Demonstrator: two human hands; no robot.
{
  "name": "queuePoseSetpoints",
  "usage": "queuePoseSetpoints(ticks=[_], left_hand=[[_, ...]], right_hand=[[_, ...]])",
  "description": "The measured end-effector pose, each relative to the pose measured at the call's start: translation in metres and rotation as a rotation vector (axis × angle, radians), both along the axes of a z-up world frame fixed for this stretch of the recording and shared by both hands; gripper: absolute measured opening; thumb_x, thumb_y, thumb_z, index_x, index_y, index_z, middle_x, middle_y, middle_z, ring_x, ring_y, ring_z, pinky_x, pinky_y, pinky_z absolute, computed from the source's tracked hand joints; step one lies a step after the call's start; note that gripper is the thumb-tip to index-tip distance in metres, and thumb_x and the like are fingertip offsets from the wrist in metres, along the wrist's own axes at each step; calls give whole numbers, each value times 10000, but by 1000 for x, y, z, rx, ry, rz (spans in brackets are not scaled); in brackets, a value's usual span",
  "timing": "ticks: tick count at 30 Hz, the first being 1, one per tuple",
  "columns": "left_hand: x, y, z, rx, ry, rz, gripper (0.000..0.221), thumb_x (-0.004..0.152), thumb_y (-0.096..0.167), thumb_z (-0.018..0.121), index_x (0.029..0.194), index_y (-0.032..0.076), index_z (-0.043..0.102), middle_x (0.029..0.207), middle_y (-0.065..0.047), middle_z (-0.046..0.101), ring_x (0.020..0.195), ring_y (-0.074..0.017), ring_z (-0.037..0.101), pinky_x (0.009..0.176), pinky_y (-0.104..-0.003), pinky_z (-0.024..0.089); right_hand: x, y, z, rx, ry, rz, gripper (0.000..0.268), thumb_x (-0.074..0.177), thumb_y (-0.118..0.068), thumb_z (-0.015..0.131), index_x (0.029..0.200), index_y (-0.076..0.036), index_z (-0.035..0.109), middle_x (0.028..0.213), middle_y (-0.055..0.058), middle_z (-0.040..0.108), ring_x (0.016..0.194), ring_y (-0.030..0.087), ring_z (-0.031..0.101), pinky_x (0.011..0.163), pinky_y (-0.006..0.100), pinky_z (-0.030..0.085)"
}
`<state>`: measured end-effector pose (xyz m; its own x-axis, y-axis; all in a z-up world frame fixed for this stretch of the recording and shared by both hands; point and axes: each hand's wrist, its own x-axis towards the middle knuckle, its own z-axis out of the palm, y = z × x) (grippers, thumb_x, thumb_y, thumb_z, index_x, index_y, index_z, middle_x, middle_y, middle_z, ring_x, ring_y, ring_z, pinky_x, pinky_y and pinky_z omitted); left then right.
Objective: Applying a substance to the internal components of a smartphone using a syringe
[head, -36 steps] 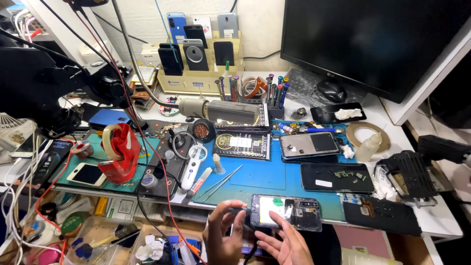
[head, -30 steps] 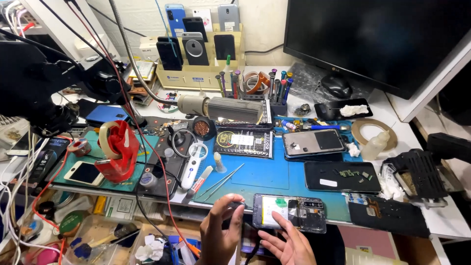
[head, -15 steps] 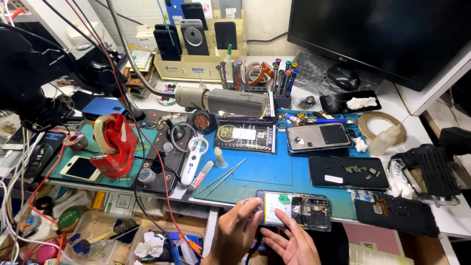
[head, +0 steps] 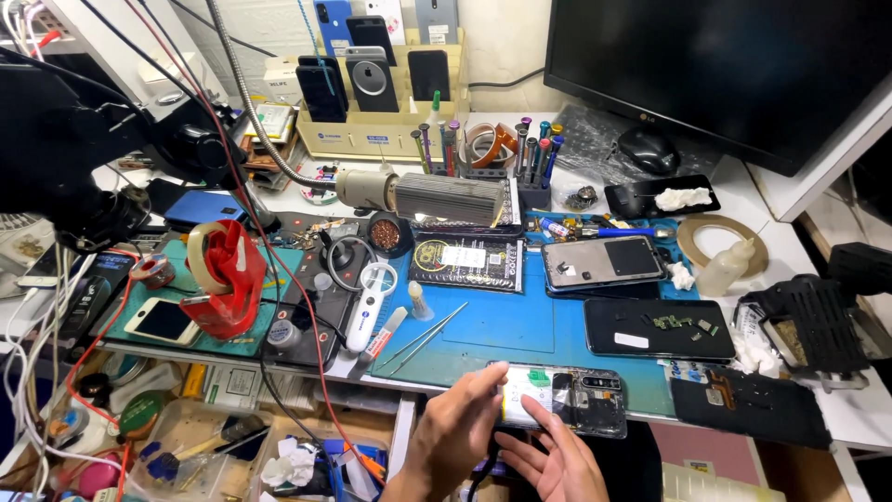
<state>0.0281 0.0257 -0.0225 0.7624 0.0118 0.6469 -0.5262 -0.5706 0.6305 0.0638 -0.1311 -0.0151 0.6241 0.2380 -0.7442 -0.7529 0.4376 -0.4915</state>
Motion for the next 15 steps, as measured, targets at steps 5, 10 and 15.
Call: queuePoseSetpoints(ticks=[5,10,15], left_hand=[[5,-7,28,160,114,102,461,921,97,664,1368,111,555,1165,-104,641,985,-308,659,839,-408,529],[1,-10,13,295,-1,496,314,969,250,797,1229,164,643,799,-59,550,558,-269,572,432,-373,422],[-11,-1,28,-41,303,-161,589,893,43,519,1449,229,457,1525,-79,544,1308,-266,607,1032,-379,545]], right_hand=[[20,-23,-108,100,-125,52,601,980,-275,486,1552,-92,473,1655,304,266,1227,526,615,1013,556,498],[15,-3,-49,-79,15,201,602,1033,-272,522,1627,-319,432,1705,143,99,1387,332,584,1166,420,453],[-13,10,-17,-168,-259,121,461,1151,-204,259,1590,-86,336,1600,180,403,1446,416,428,1206,494,348]])
